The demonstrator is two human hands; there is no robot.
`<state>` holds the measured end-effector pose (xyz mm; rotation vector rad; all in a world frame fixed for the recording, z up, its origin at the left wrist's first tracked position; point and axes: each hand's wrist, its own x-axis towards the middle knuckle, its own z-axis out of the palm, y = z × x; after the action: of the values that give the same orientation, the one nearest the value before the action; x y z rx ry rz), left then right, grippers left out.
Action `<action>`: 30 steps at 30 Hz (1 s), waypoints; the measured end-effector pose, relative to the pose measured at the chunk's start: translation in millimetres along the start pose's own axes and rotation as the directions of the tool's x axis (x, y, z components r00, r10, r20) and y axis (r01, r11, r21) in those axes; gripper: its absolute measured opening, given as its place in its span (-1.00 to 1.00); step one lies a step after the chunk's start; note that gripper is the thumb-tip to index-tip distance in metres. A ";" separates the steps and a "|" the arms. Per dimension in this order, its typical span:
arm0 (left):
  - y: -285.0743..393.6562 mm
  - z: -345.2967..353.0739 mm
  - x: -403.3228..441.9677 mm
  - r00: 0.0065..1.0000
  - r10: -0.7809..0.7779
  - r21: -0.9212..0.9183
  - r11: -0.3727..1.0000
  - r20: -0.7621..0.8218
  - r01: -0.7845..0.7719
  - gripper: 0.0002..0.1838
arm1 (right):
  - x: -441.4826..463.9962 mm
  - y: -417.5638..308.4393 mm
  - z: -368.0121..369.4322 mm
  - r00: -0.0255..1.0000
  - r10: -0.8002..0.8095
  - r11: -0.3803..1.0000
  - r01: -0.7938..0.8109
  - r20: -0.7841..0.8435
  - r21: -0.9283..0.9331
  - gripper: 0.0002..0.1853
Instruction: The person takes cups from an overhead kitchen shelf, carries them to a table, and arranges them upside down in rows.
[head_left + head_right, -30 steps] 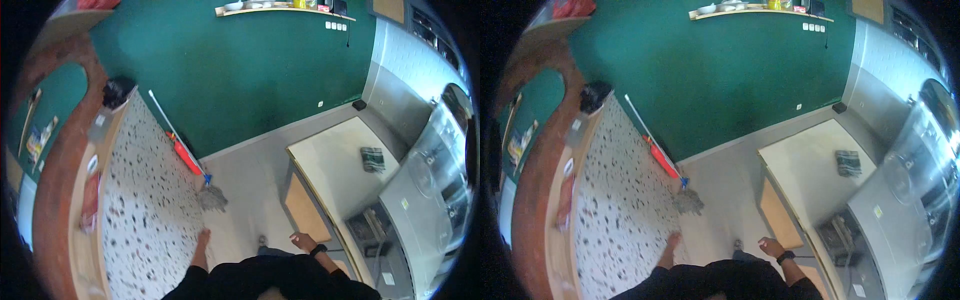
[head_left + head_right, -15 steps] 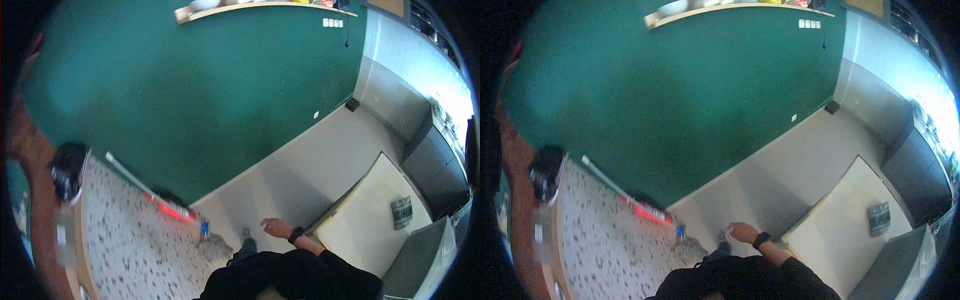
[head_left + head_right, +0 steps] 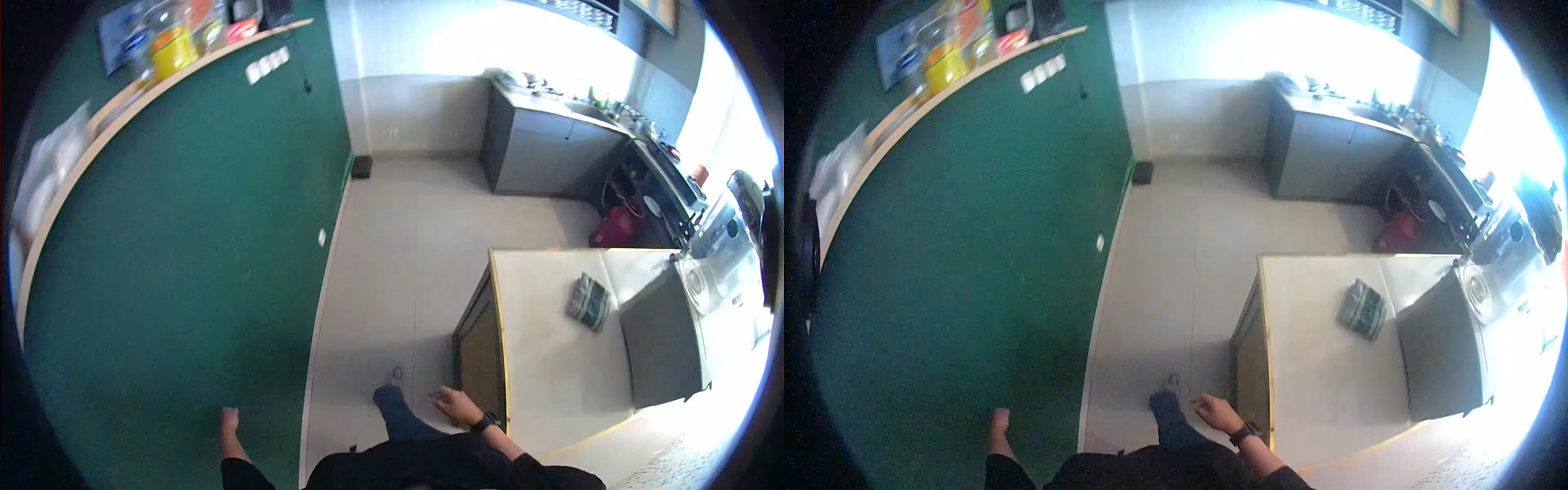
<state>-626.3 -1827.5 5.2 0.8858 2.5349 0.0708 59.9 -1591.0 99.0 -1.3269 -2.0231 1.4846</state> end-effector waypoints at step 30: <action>1038.3 13.8 566.2 0.766 0.280 -0.473 0.880 0.578 0.035 -0.54 | 534.2 31.1 -480.1 0.709 0.379 0.920 -0.360 -0.595 0.157 -0.68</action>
<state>-410.7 -665.3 -33.3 0.7219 1.7084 0.3427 125.1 -875.8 131.9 -1.9753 -1.3518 0.9904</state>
